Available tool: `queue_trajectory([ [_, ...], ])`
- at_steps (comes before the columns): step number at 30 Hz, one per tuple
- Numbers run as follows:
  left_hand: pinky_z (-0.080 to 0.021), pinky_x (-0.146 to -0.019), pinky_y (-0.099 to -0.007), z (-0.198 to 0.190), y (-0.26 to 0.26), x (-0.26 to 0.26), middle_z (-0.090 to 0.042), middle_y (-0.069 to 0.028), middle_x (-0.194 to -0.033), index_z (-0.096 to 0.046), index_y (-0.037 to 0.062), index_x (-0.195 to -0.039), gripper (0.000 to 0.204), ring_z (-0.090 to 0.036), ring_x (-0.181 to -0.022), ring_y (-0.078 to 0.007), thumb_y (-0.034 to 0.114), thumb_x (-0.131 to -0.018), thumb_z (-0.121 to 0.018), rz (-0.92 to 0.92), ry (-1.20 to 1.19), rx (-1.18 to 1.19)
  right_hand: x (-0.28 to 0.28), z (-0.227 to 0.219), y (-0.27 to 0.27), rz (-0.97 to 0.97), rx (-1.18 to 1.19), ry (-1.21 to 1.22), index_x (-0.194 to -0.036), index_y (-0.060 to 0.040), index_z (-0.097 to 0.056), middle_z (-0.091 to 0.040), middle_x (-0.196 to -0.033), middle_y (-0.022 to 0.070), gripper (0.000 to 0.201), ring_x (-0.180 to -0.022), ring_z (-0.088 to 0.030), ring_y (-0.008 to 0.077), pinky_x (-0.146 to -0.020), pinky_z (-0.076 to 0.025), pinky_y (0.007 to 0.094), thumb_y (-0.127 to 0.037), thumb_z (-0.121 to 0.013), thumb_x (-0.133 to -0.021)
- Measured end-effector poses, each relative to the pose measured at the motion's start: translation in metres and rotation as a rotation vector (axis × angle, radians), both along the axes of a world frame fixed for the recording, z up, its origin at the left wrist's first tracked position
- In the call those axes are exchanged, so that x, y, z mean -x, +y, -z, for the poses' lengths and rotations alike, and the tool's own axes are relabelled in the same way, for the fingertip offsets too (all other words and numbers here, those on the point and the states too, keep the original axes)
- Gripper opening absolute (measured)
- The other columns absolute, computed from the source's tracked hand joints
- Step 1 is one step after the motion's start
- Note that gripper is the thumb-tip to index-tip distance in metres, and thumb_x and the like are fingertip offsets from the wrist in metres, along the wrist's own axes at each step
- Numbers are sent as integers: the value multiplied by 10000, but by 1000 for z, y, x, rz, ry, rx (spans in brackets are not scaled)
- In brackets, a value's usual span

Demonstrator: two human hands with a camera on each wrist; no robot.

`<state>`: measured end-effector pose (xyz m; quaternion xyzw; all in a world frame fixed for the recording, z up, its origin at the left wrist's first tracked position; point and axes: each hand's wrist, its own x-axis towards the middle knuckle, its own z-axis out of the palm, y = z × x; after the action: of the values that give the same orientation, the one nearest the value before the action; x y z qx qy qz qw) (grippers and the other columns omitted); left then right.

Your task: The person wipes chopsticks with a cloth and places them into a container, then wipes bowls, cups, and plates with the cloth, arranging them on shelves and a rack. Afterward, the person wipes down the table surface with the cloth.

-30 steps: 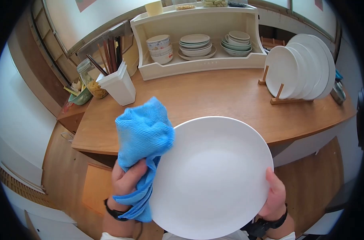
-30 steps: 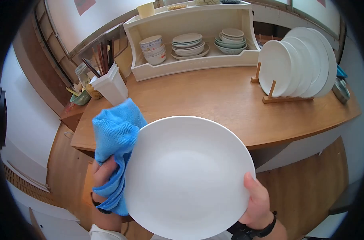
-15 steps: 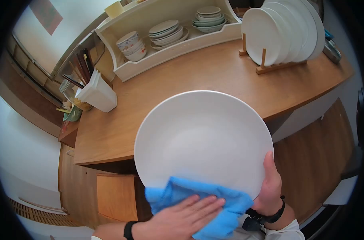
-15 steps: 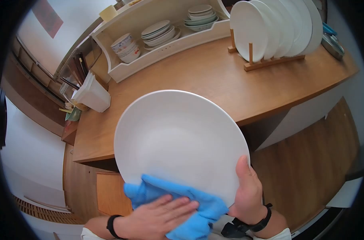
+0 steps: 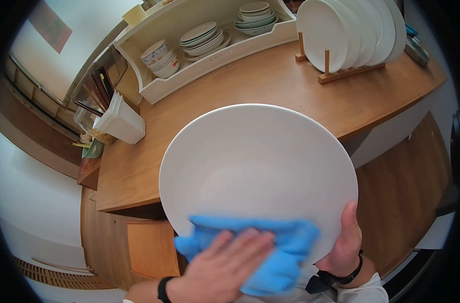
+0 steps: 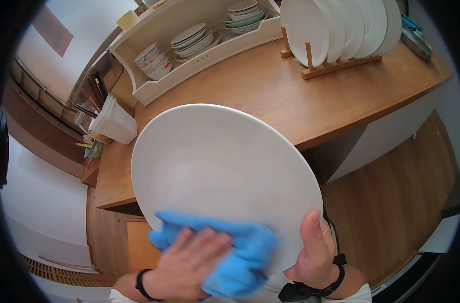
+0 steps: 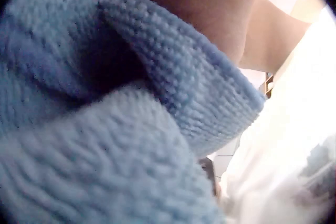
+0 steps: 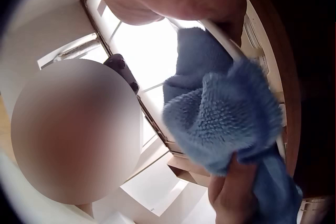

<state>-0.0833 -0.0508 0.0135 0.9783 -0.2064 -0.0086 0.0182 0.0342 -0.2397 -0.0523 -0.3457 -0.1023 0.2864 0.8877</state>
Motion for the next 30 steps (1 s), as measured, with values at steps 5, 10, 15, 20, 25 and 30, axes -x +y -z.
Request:
queue_trajectory([
  [5, -227, -1112, -506, -13, 21, -15, -428, -253, -1402, -524, -32, -1274, 580, -369, -1339, -401, 253, -783, -640, -293, -221, 269, 3, -7, 6, -61, -77, 52, -1460, -46, -227, -386, -1430, 135, 701, -1287, -424, 284, -1064, -363, 420, -553, -299, -981],
  [10, -134, -1145, -517, 21, -18, 5, -415, -243, -1415, -471, -65, -1325, 645, -299, -1381, -389, 300, -814, -617, 29, 141, 186, -12, -11, 0, 14, -8, -15, -1427, -41, -311, -449, -1383, 122, 677, -1249, -456, 261, -1030, -381, 406, -548, -332, -978],
  [15, -226, -1104, -549, 22, 15, 14, -448, -261, -1382, -482, -42, -1309, 585, -390, -1328, -393, 284, -838, -602, -339, -264, 282, -17, -17, 9, 186, -239, 45, -1418, -32, -312, -441, -1383, 114, 676, -1241, -456, 271, -1010, -395, 420, -539, -363, -974],
  [20, -318, -1072, -499, 96, 61, 70, -482, -169, -1347, -485, -3, -1297, 501, -451, -1257, -321, 298, -899, -527, -591, -260, 1110, -18, -18, 14, 177, -383, 149, -1428, -49, -307, -446, -1383, 103, 655, -1246, -454, 270, -1016, -387, 422, -523, -365, -978],
  [25, -354, -1048, -479, 87, 47, 62, -491, -172, -1328, -461, -6, -1305, 506, -477, -1220, -314, 265, -885, -537, -656, -256, 1624, -8, -22, 21, 188, -400, 258, -1441, -56, -280, -423, -1398, 108, 664, -1251, -447, 288, -1017, -383, 443, -525, -360, -977],
  [30, -389, -1024, -458, 75, 29, 56, -501, -175, -1310, -436, -10, -1313, 516, -504, -1183, -307, 232, -870, -546, -689, -236, 2148, 18, 1, 24, 130, -340, 224, -1453, -60, -241, -398, -1415, 107, 689, -1258, -437, 299, -1015, -384, 466, -495, -446, -960],
])
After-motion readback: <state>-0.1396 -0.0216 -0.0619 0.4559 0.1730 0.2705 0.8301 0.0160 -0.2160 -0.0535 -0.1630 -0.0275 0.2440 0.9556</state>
